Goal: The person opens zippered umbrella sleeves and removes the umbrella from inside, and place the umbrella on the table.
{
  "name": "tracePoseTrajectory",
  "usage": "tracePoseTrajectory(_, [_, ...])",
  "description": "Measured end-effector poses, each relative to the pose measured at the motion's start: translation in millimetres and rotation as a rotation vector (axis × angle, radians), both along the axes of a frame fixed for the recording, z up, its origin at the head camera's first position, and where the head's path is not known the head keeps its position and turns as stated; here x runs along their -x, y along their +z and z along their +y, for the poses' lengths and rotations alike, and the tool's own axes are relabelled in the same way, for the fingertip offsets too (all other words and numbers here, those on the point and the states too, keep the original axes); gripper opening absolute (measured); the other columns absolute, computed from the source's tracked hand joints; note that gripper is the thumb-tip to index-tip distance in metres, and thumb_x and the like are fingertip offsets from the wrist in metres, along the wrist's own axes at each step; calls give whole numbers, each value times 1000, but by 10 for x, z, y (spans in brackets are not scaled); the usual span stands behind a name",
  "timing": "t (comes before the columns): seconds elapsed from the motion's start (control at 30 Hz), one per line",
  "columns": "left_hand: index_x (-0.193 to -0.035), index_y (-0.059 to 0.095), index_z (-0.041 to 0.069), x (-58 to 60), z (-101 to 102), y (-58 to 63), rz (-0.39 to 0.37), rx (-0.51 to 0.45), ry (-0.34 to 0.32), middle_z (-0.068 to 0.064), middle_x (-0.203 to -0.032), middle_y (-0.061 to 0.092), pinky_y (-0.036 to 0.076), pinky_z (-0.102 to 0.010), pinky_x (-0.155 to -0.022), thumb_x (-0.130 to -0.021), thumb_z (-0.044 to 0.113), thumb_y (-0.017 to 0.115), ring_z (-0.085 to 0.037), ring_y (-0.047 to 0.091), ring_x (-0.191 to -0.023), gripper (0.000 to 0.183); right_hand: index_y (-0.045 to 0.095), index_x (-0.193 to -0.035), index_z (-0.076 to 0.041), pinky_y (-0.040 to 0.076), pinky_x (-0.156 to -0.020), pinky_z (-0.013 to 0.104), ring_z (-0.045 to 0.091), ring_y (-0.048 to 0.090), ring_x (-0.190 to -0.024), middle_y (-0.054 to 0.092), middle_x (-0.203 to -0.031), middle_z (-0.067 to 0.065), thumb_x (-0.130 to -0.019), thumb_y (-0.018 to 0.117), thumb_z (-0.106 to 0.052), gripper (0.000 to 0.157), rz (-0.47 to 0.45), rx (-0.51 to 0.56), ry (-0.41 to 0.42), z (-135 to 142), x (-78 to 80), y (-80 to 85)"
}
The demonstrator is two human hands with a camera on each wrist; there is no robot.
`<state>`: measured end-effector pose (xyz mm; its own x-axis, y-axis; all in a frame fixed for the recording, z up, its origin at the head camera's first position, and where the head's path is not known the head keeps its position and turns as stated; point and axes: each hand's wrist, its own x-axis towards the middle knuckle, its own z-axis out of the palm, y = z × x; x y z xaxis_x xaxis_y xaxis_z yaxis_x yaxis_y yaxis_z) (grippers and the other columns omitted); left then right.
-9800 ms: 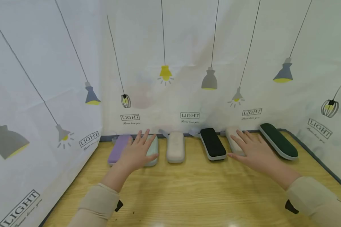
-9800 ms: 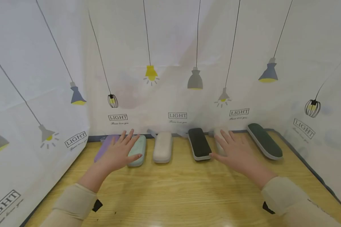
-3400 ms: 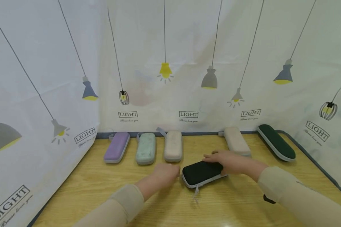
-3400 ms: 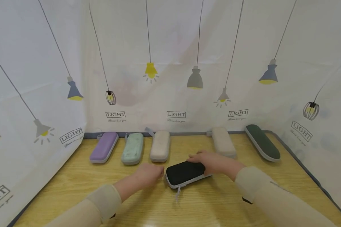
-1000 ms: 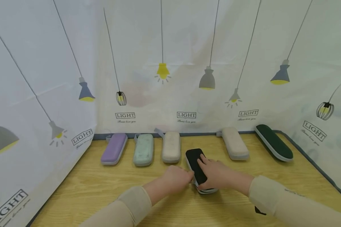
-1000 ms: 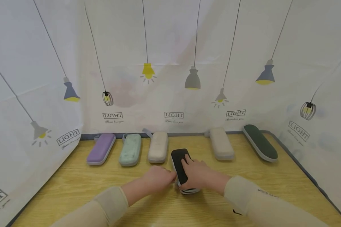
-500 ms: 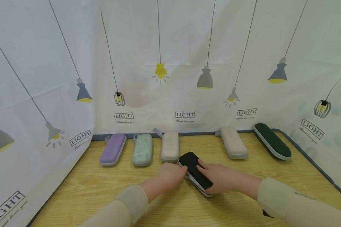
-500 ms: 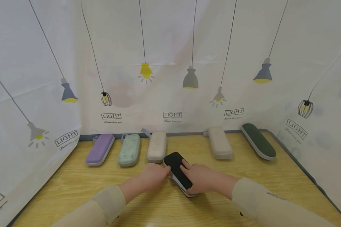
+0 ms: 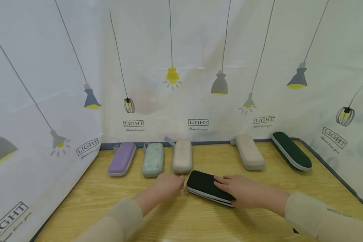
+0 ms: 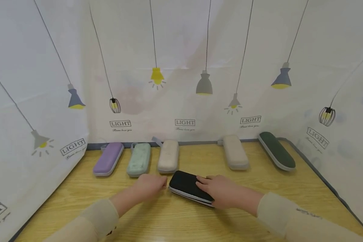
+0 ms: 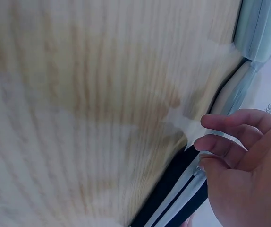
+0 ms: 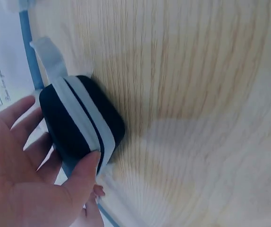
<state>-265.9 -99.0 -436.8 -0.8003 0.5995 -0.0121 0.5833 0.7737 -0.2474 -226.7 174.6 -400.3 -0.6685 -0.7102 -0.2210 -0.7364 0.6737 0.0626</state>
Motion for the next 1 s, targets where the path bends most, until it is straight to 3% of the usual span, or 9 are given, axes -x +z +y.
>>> tracePoseTrajectory(0.13, [-78, 49, 20, -52, -35, 10, 22, -33, -61, 5, -58, 48, 35, -33, -39, -89, 33, 54, -14, 50, -51, 17, 42, -135, -15, 40, -91, 40, 26, 37, -123, 34, -141, 3, -76, 71, -13, 65, 85, 35, 45, 97, 53, -13])
tracePoseTrajectory(0.27, [-76, 47, 21, -135, -25, 26, 4, -40, -85, 6, -56, 43, 31, -31, -38, -88, 29, 54, -11, 43, -47, 16, 51, -128, -15, 45, -81, 33, 24, 48, -110, 45, -133, 4, -74, 71, -7, 58, 255, 50, 89, 163, 109, -55])
tracePoseTrajectory(0.37, [-78, 47, 22, -181, -5, 42, -18, -48, -96, 7, -57, 43, 30, -30, -37, -91, 31, 51, -10, 41, -46, 16, 53, -126, -15, 45, -78, 33, 24, 51, -103, 48, -130, 5, -74, 72, -9, 55, 341, 12, 59, 132, 115, -78])
tracePoseTrajectory(0.43, [-79, 48, 22, -197, 3, 48, -38, -58, -90, 8, -59, 44, 31, -30, -38, -91, 32, 50, -8, 41, -48, 15, 53, -126, -15, 44, -81, 34, 24, 51, -103, 49, -129, 6, -76, 71, -17, 54, 335, -1, -11, 59, 104, -86])
tracePoseTrajectory(0.53, [-81, 50, 22, -204, 11, 54, -49, -44, -82, 8, -60, 46, 33, -30, -40, -91, 33, 51, -8, 44, -50, 15, 48, -129, -13, 38, -90, 41, 29, 45, -114, 47, -129, 8, -77, 69, -35, 60, 232, 5, -203, -120, 74, -80])
tracePoseTrajectory(0.67, [-81, 50, 22, -194, 15, 51, -48, -38, -79, 8, -60, 47, 33, -29, -40, -91, 31, 52, -8, 45, -50, 14, 45, -132, -16, 41, -84, 48, 35, 42, -114, 45, -129, 10, -74, 63, -55, 72, 145, 52, -422, -417, 49, -70])
tracePoseTrajectory(0.8, [-81, 52, 22, -201, 15, 63, -38, -49, -82, 8, -59, 47, 33, -28, -39, -90, 31, 53, -8, 44, -48, 13, 42, -134, -21, 45, -74, 51, 37, 43, -113, 43, -131, 11, -69, 60, -65, 81, 154, 28, -461, -697, 41, -77])
tracePoseTrajectory(1.0, [-82, 51, 21, -224, 19, 58, -56, -8, -67, 7, -57, 44, 34, -28, -39, -91, 34, 50, -9, 42, -46, 17, 32, -140, -26, 48, -67, 45, 35, 43, -112, 40, -133, 10, -66, 58, -70, 89, 150, -40, -397, -946, 50, -81])
